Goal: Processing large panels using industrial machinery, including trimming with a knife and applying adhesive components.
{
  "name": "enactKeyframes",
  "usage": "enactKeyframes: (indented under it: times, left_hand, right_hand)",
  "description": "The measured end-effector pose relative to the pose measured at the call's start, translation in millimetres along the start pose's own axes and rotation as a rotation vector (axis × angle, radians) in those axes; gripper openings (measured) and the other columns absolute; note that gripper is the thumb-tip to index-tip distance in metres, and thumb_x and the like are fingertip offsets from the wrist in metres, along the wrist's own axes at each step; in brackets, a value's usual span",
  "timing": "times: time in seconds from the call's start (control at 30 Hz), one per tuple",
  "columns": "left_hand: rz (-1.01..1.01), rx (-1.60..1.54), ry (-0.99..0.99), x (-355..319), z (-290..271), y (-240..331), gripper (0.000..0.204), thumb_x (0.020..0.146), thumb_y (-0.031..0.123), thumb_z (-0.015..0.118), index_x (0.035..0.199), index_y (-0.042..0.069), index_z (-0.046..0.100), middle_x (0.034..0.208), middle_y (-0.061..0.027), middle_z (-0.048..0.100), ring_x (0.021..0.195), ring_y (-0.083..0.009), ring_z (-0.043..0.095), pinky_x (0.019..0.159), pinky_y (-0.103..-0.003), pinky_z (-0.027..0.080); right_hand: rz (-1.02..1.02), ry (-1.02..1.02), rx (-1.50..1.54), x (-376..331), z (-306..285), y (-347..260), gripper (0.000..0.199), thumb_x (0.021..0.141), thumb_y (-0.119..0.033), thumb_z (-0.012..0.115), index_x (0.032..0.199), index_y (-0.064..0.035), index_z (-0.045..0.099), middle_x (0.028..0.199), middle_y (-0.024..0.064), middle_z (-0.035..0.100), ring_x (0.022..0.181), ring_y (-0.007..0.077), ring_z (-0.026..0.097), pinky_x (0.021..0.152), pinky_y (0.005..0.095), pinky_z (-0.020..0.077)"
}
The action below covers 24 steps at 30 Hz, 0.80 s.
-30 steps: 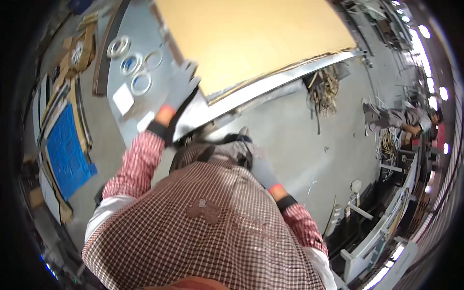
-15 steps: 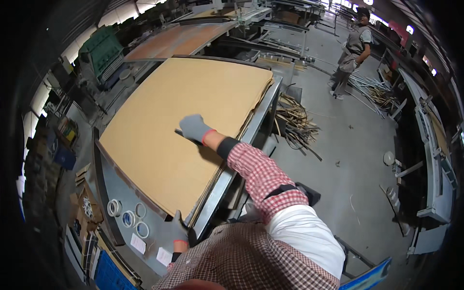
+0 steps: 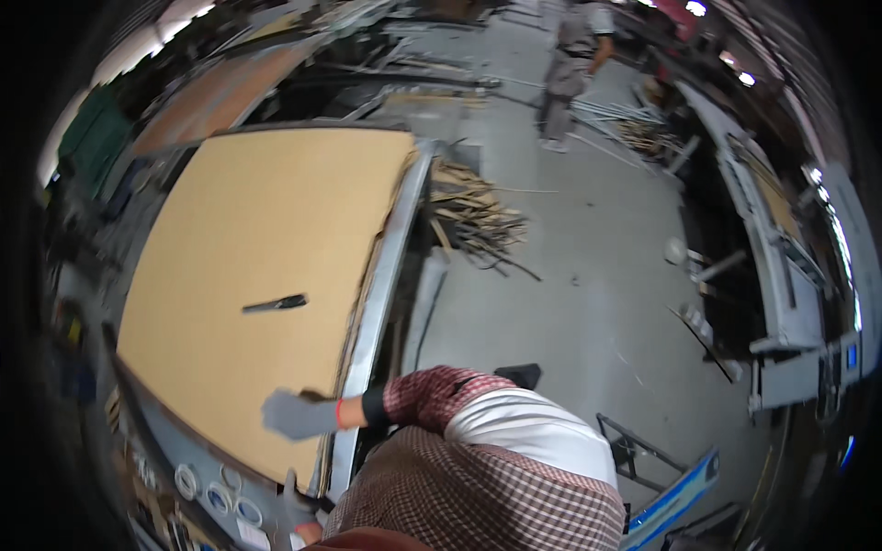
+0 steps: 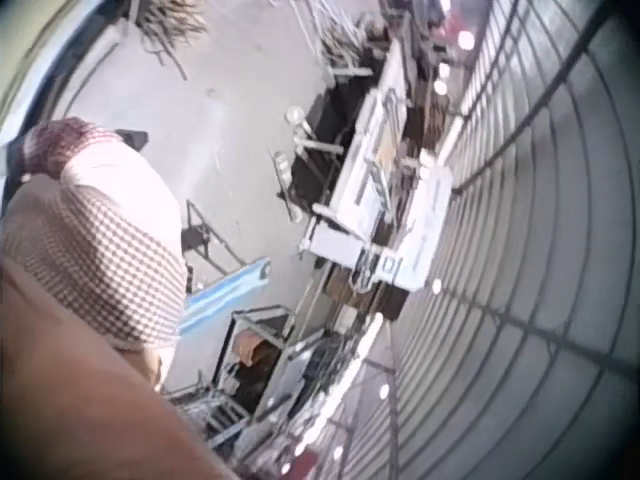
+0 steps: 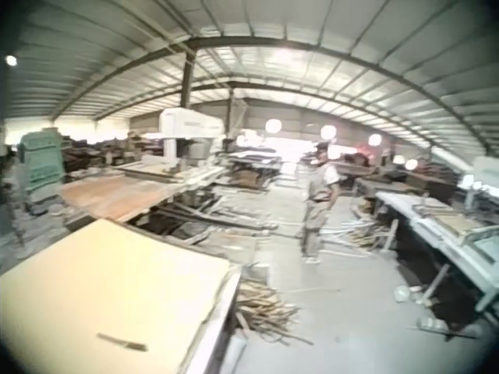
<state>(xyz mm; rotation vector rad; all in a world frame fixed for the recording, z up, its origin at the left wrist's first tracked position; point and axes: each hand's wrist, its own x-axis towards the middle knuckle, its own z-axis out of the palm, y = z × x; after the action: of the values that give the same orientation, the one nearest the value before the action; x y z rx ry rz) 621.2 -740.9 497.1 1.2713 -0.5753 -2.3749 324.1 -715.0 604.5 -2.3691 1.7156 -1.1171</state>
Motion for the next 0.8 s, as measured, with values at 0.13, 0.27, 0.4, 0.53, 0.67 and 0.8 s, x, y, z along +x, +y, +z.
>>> enactKeyframes:
  times: [0.13, 0.27, 0.4, 0.53, 0.67, 0.8]
  left_hand:
    - [-0.179, 0.058, -0.148, -11, 33, 11, 0.063, 0.089, 0.044, 0.058, 0.137, 0.006, 0.041, 0.132, -0.0101, 0.052, 0.118, -0.0301, 0.052, 0.097, -0.049, 0.043]
    - [-0.151, 0.226, 0.05, 44, -90, -3, 0.109, 0.06, 0.084, 0.04, 0.118, -0.007, 0.05, 0.095, -0.016, 0.056, 0.07, -0.0221, 0.042, 0.06, -0.035, 0.033]
    - [-0.003, 0.087, 0.045, 11, -71, -2, 0.07, 0.087, 0.059, 0.054, 0.126, 0.001, 0.049, 0.117, -0.0166, 0.059, 0.103, -0.0301, 0.059, 0.087, -0.046, 0.048]
    - [0.059, 0.2, 0.091, 12, -23, -3, 0.067, 0.088, 0.055, 0.056, 0.127, 0.0, 0.048, 0.119, -0.0163, 0.058, 0.102, -0.0286, 0.06, 0.085, -0.045, 0.05]
    - [0.176, 0.246, 0.102, -11, 24, -9, 0.065, 0.089, 0.051, 0.058, 0.127, -0.001, 0.047, 0.12, -0.016, 0.057, 0.101, -0.0271, 0.06, 0.084, -0.043, 0.051]
    - [0.264, 0.4, 0.139, 2, 10, -10, 0.072, 0.088, 0.054, 0.057, 0.122, -0.008, 0.046, 0.109, -0.0178, 0.059, 0.087, -0.0267, 0.064, 0.073, -0.041, 0.055]
  right_hand:
    - [0.008, -0.236, -0.078, -34, 24, 31, 0.007, 0.067, -0.018, 0.061, 0.064, -0.0115, 0.059, 0.071, 0.0085, 0.056, 0.074, 0.0262, 0.057, 0.066, 0.0377, 0.0443]
    - [0.051, -0.055, 0.008, -3, 18, 8, 0.007, 0.067, -0.02, 0.061, 0.067, -0.0135, 0.06, 0.076, 0.0058, 0.056, 0.076, 0.0232, 0.055, 0.066, 0.0365, 0.0436]
    - [0.099, -0.479, -0.123, -7, 37, 22, 0.011, 0.064, -0.021, 0.064, 0.065, -0.0104, 0.066, 0.074, 0.0083, 0.06, 0.071, 0.0233, 0.058, 0.063, 0.0383, 0.045]
    - [-0.208, -0.222, 0.085, -26, 33, -56, 0.022, 0.061, -0.025, 0.066, 0.064, -0.0032, 0.065, 0.07, 0.0152, 0.061, 0.064, 0.0311, 0.06, 0.054, 0.0416, 0.0447]
    - [-0.234, -0.421, 0.189, -72, 70, -75, 0.024, 0.072, -0.025, 0.062, 0.081, -0.0032, 0.061, 0.077, 0.0136, 0.06, 0.074, 0.0324, 0.059, 0.064, 0.0431, 0.0446]
    - [-0.207, -0.405, 0.149, -81, 60, -96, 0.03, 0.072, -0.02, 0.061, 0.095, -0.0024, 0.058, 0.095, 0.0143, 0.058, 0.087, 0.0311, 0.057, 0.072, 0.0415, 0.0436]
